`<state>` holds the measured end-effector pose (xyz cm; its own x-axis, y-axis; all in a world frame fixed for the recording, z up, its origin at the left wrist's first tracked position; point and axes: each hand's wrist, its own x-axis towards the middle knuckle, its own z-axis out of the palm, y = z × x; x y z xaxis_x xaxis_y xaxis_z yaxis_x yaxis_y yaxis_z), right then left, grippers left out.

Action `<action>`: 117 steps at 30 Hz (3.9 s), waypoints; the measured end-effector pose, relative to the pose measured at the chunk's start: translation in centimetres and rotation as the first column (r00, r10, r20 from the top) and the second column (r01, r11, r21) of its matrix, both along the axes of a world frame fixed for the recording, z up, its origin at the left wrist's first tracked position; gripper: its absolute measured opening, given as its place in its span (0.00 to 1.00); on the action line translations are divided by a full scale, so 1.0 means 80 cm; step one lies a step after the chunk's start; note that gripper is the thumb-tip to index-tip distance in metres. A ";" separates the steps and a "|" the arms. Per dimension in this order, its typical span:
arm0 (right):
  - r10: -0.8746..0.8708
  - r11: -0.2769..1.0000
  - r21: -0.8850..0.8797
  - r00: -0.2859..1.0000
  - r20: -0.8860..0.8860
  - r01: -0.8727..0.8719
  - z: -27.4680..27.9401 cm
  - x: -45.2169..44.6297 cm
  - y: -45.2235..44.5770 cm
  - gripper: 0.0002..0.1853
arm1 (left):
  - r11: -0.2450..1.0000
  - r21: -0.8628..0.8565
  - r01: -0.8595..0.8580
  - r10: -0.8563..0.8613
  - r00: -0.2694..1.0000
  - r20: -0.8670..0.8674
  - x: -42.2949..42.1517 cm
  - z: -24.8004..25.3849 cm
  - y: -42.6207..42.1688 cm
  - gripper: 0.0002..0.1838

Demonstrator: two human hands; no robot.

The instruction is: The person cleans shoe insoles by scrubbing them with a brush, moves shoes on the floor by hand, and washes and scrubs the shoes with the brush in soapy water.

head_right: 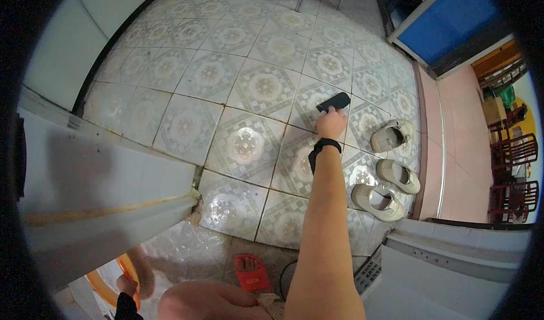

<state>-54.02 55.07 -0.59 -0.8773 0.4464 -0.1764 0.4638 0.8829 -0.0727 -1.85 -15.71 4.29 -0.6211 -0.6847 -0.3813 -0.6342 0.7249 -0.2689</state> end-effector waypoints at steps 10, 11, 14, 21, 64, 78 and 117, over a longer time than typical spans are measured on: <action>0.176 0.984 0.058 0.963 -0.205 -0.168 0.000 -0.010 -0.009 0.13 | 0.976 -0.077 0.202 -0.211 0.968 -0.139 0.032 -0.027 -0.033 0.11; 0.172 0.985 0.065 0.964 -0.204 -0.163 0.000 -0.002 -0.011 0.13 | 0.978 -0.081 0.194 -0.201 0.975 -0.096 0.033 -0.031 -0.034 0.11; 0.246 0.968 0.142 0.892 -0.379 -0.206 -0.005 0.042 -0.041 0.07 | 0.997 -0.027 0.073 -0.072 0.996 0.047 -0.005 0.005 0.005 0.11; 0.309 0.886 -0.131 0.778 -0.547 -0.444 0.049 0.158 -0.083 0.18 | 0.997 0.053 0.053 -0.053 0.999 -0.009 -0.019 0.025 0.021 0.11; 0.118 0.933 0.359 0.913 -0.390 0.032 0.061 0.100 0.117 0.34 | 0.991 0.075 0.107 -0.104 0.994 -0.043 -0.021 0.033 0.031 0.13; -0.068 0.996 0.045 0.975 -0.214 0.080 0.054 0.151 0.028 0.17 | 0.987 -0.058 0.148 -0.156 0.967 -0.202 0.026 -0.015 -0.013 0.12; 0.965 0.226 -0.526 0.261 0.009 -0.820 0.463 0.487 -0.653 0.08 | 0.607 0.782 0.139 0.366 0.825 -0.431 0.031 0.043 -0.127 0.16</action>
